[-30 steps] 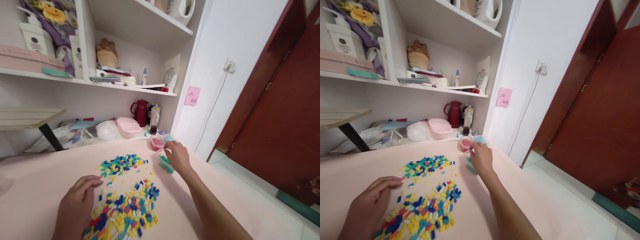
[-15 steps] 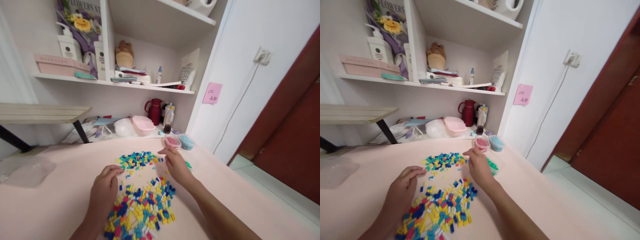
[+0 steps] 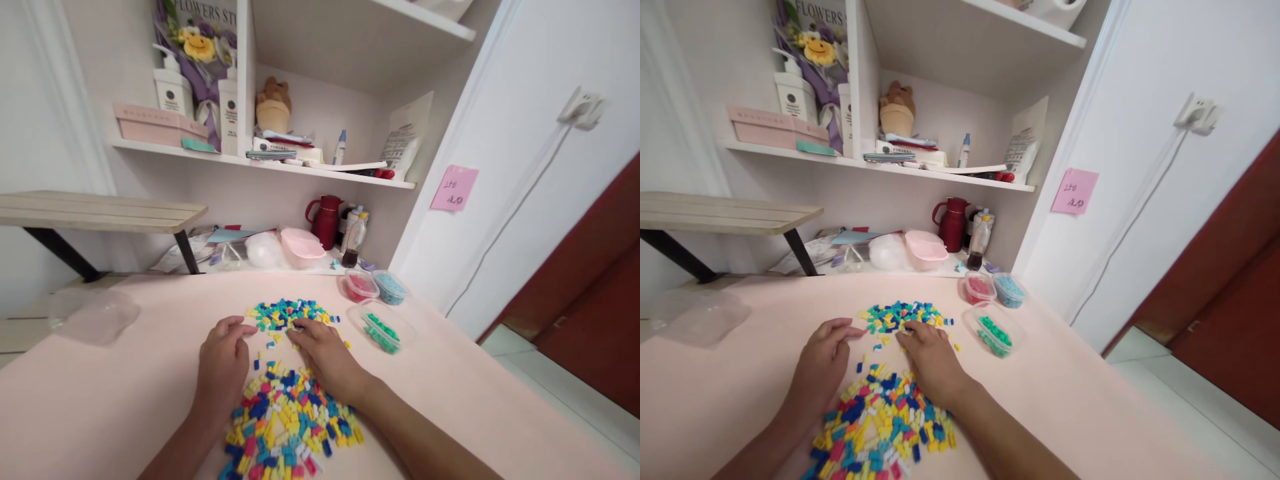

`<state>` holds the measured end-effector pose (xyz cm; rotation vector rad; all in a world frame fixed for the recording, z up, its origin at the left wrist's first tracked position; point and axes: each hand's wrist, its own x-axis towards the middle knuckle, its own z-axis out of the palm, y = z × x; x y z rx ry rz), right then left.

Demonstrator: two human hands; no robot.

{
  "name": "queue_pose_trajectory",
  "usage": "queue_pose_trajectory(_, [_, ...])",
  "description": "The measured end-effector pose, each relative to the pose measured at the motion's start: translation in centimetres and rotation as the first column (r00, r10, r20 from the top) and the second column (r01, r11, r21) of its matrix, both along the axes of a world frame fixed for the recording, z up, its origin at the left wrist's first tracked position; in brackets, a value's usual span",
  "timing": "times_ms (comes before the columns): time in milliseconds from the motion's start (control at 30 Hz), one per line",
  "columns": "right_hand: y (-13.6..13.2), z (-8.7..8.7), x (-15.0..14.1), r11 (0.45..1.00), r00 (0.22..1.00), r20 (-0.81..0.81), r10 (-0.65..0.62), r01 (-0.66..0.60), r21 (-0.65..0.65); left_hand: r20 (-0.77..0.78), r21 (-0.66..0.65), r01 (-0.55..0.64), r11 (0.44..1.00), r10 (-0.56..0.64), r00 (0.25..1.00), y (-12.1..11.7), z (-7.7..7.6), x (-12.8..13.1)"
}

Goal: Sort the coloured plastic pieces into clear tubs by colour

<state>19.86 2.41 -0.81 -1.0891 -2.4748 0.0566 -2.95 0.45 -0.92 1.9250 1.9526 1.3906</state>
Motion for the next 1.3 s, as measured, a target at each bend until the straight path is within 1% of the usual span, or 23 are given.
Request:
queue_pose_trajectory(100, [0.0,-0.1,0.0,1.0,0.998,-0.052,0.02,-0.019,0.001,0.078,-0.01,0.002,1.0,-0.001,0.997,0.1,0.0,-0.2])
queue_pose_trajectory(167, [0.1,-0.1,0.1,1.0,0.99,-0.141,0.027,-0.029,-0.013,0.126,-0.027,-0.006,1.0,0.009,0.992,0.1,0.0,-0.3])
queue_pose_trajectory(267, [0.1,0.3,0.3,0.999,0.96,-0.279,0.004,-0.013,-0.03,0.187,-0.049,-0.018,0.999,0.027,0.982,0.1,0.3,-0.3])
queue_pose_trajectory(333, [0.0,0.5,0.4,1.0,0.949,-0.315,-0.005,-0.002,-0.024,0.218,-0.053,-0.016,0.998,0.027,0.976,0.0,0.5,-0.3])
queue_pose_trajectory(400, [0.0,0.5,0.3,1.0,0.959,-0.282,0.0,-0.001,-0.003,0.241,-0.049,-0.012,0.999,0.023,0.97,-0.1,0.6,-0.3])
queue_pose_trajectory(500, [-0.1,0.1,0.2,1.0,0.992,-0.129,0.007,-0.005,0.016,0.265,-0.046,-0.001,0.999,0.013,0.964,-0.2,0.8,-0.3])
queue_pose_trajectory(567, [-0.1,-0.1,0.2,1.0,0.998,-0.069,0.003,-0.002,0.011,0.275,-0.044,0.009,0.999,0.003,0.961,-0.3,0.9,-0.3])
queue_pose_trajectory(633, [0.0,-0.1,0.2,1.0,0.993,-0.115,-0.003,0.002,-0.004,0.283,-0.044,0.014,0.999,-0.001,0.959,-0.3,0.9,-0.3])
queue_pose_trajectory(733, [0.2,0.2,0.5,0.999,0.963,-0.27,0.014,-0.023,-0.032,0.3,-0.052,0.011,0.999,0.005,0.954,-0.4,0.9,-0.2])
queue_pose_trajectory(800, [0.2,0.3,0.6,0.998,0.945,-0.328,0.015,-0.031,-0.046,0.309,-0.056,0.017,0.998,0.002,0.951,-0.4,0.9,-0.1])
queue_pose_trajectory(867, [0.2,0.3,0.6,0.999,0.948,-0.317,-0.002,-0.013,-0.045,0.314,-0.057,0.023,0.998,-0.004,0.95,-0.5,1.0,-0.1])
queue_pose_trajectory(1000, [0.0,-0.2,0.4,0.999,0.989,-0.142,-0.033,0.036,0.018,0.316,-0.077,0.026,0.997,0.0,0.949,-0.7,1.1,0.0])
queue_pose_trajectory(1067, [0.0,-0.4,0.3,0.999,0.994,-0.106,-0.031,0.034,0.026,0.321,-0.095,0.027,0.995,0.005,0.947,-0.8,1.1,0.1])
queue_pose_trajectory(1200, [0.4,-0.4,0.5,1.0,0.981,-0.194,0.005,-0.01,-0.025,0.327,-0.107,0.027,0.994,0.009,0.945,-0.9,1.3,0.2])
queue_pose_trajectory(1300, [0.6,-0.3,0.7,0.999,0.974,-0.226,0.013,-0.021,-0.036,0.327,-0.121,0.029,0.992,0.012,0.945,-0.9,1.3,0.2])
